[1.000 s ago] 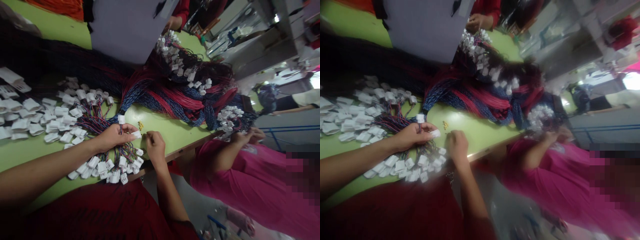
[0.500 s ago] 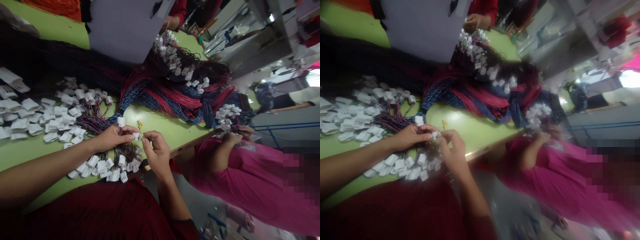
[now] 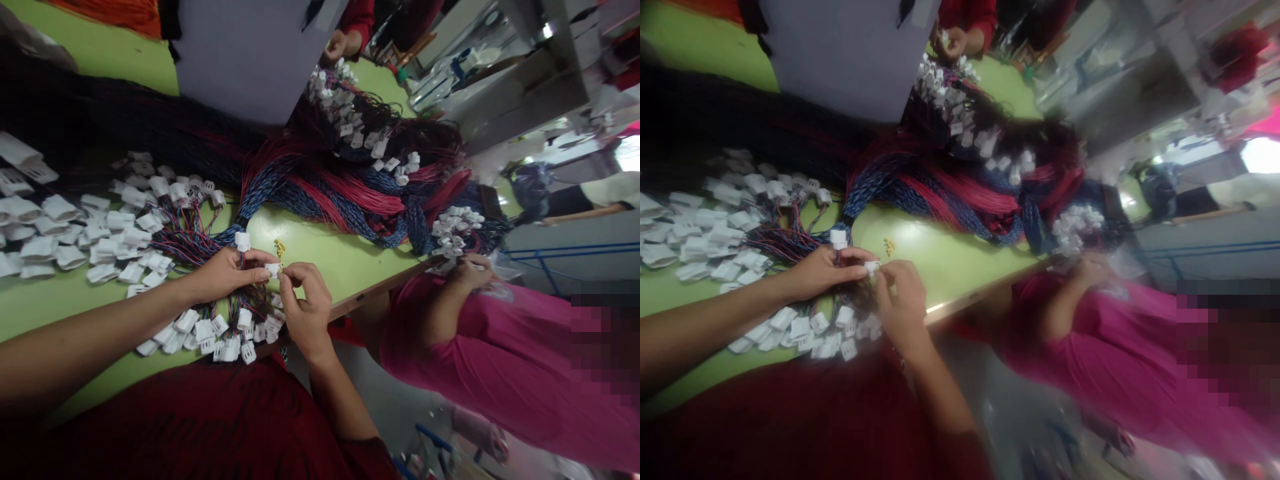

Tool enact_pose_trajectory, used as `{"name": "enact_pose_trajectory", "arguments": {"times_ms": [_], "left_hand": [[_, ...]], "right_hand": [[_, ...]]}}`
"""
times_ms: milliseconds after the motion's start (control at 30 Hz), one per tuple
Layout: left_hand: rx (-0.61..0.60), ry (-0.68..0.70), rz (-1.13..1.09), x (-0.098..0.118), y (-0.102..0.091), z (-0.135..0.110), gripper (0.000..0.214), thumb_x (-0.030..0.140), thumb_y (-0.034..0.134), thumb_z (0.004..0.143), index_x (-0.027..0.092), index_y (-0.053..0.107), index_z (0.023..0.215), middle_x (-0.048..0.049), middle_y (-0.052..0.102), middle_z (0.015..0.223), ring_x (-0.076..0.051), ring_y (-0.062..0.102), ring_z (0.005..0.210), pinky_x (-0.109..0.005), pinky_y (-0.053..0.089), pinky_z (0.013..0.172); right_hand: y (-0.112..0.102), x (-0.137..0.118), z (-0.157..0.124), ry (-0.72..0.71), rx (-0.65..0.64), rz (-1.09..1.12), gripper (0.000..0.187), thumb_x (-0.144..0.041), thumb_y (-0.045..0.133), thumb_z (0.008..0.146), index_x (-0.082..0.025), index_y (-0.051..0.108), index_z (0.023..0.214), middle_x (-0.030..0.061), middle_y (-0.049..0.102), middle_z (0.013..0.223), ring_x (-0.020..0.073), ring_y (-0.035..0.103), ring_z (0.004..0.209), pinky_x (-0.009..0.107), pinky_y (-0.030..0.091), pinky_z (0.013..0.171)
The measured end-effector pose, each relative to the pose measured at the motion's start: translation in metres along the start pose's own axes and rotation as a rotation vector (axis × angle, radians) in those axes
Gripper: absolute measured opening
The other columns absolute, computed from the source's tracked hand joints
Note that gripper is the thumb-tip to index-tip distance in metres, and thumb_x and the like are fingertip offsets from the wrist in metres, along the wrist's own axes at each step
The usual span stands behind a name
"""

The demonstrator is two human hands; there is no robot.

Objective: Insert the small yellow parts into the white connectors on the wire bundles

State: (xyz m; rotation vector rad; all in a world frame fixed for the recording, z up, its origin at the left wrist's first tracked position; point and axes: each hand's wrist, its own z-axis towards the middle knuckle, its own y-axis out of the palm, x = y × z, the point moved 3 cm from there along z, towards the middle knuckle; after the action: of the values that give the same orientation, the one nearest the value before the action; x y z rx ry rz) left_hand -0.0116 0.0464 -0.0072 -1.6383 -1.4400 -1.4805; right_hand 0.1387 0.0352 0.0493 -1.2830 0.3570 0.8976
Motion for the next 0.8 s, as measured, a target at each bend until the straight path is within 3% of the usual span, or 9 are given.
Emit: {"name": "enact_pose_trajectory", "arguments": {"times_ms": [100,433,633,800], "left_hand": [[0.005,-0.034,-0.026,0.000,0.000,0.000,0.034,0.032,0.066,0.074,0.017,0.065,0.104,-0.0021,0.069,0.092,-0.015,0.061,0.084,-0.028,0.048,0.083],[0.035,-0.088,-0.091,0.001,0.002,-0.001,0.035,0.031,0.070,0.069,0.016,0.068,0.101,-0.0020,0.071,0.087,-0.015,0.064,0.081,-0.029,0.051,0.081],[0.048,-0.109,-0.171,-0.002,0.002,0.000,0.034,0.033,0.072,0.068,0.016,0.068,0.097,-0.0016,0.070,0.083,-0.013,0.063,0.075,-0.028,0.052,0.078],[0.058,-0.116,-0.196,-0.001,0.004,0.001,0.028,0.029,0.071,0.069,0.016,0.069,0.094,-0.0003,0.070,0.080,-0.010,0.062,0.072,-0.025,0.051,0.077]], "right_hand": [[0.001,-0.001,0.001,-0.091,0.010,-0.030,0.010,-0.015,0.050,0.084,-0.020,0.058,0.083,0.0035,0.060,0.078,0.0139,0.056,0.073,0.028,0.047,0.065],[0.001,0.005,0.002,-0.103,-0.073,-0.051,0.013,-0.015,0.049,0.084,-0.021,0.060,0.080,0.0030,0.062,0.075,0.0143,0.057,0.070,0.030,0.049,0.065],[0.002,0.004,-0.004,-0.185,-0.041,-0.054,0.024,-0.009,0.047,0.083,-0.021,0.060,0.100,0.0066,0.067,0.090,0.0163,0.063,0.084,0.032,0.053,0.076],[0.004,0.007,-0.009,-0.198,-0.006,-0.054,0.029,-0.009,0.048,0.082,-0.022,0.060,0.105,0.0075,0.068,0.093,0.0178,0.064,0.088,0.034,0.054,0.078]]}}
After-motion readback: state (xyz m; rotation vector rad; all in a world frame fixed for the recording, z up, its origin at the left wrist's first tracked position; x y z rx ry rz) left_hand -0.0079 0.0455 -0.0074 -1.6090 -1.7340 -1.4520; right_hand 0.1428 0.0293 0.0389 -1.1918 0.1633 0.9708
